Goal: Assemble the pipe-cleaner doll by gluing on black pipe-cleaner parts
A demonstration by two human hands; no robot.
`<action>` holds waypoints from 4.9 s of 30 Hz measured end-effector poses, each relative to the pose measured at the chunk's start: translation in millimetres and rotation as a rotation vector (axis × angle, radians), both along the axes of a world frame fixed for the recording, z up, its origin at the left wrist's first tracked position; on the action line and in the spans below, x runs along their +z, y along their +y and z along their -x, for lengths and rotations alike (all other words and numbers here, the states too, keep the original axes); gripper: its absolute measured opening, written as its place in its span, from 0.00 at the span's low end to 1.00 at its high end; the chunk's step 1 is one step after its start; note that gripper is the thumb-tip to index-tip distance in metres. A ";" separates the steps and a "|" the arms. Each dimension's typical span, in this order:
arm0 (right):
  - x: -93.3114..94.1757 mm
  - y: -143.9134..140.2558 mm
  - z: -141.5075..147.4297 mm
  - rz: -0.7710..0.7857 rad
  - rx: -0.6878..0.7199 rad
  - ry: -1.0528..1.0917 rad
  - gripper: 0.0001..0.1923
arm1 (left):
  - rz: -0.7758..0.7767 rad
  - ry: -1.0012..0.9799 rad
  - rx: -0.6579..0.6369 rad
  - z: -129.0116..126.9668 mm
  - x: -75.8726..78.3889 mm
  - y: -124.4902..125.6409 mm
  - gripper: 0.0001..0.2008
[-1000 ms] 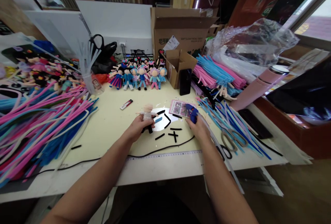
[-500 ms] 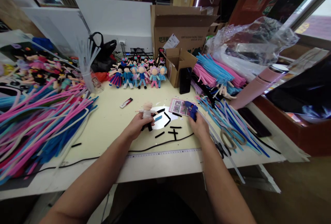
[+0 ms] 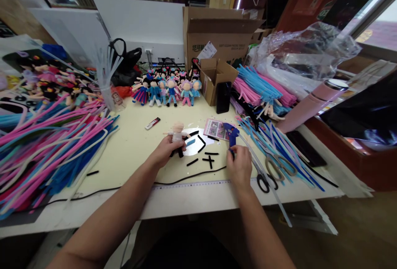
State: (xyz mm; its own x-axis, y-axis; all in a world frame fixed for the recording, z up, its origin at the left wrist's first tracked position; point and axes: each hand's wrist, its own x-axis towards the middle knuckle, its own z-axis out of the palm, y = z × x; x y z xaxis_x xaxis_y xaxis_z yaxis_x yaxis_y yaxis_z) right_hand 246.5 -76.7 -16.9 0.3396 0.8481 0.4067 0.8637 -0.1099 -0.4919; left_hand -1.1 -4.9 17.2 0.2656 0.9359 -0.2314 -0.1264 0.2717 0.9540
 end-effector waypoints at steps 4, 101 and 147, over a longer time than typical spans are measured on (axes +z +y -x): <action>2.5 1.9 17.2 0.122 0.319 -0.110 0.10 | -0.005 0.005 -0.006 0.0 -1.6 0.2 0.15; 27.3 70.1 111.7 0.220 0.862 0.561 0.07 | 0.004 -0.093 0.125 25.9 5.9 12.9 0.20; 38.3 67.0 117.2 -0.024 0.697 0.962 0.16 | -0.192 0.030 0.093 13.9 1.9 6.0 0.09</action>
State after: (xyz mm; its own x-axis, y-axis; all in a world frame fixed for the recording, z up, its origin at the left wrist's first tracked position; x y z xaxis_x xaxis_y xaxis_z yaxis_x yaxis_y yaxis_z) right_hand 129.3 -9.6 21.4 -0.0170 0.9667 0.2555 0.0081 0.2556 -0.9667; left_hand -15.0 1.1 19.1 0.1718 0.9837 -0.0534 -0.1133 0.0736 0.9908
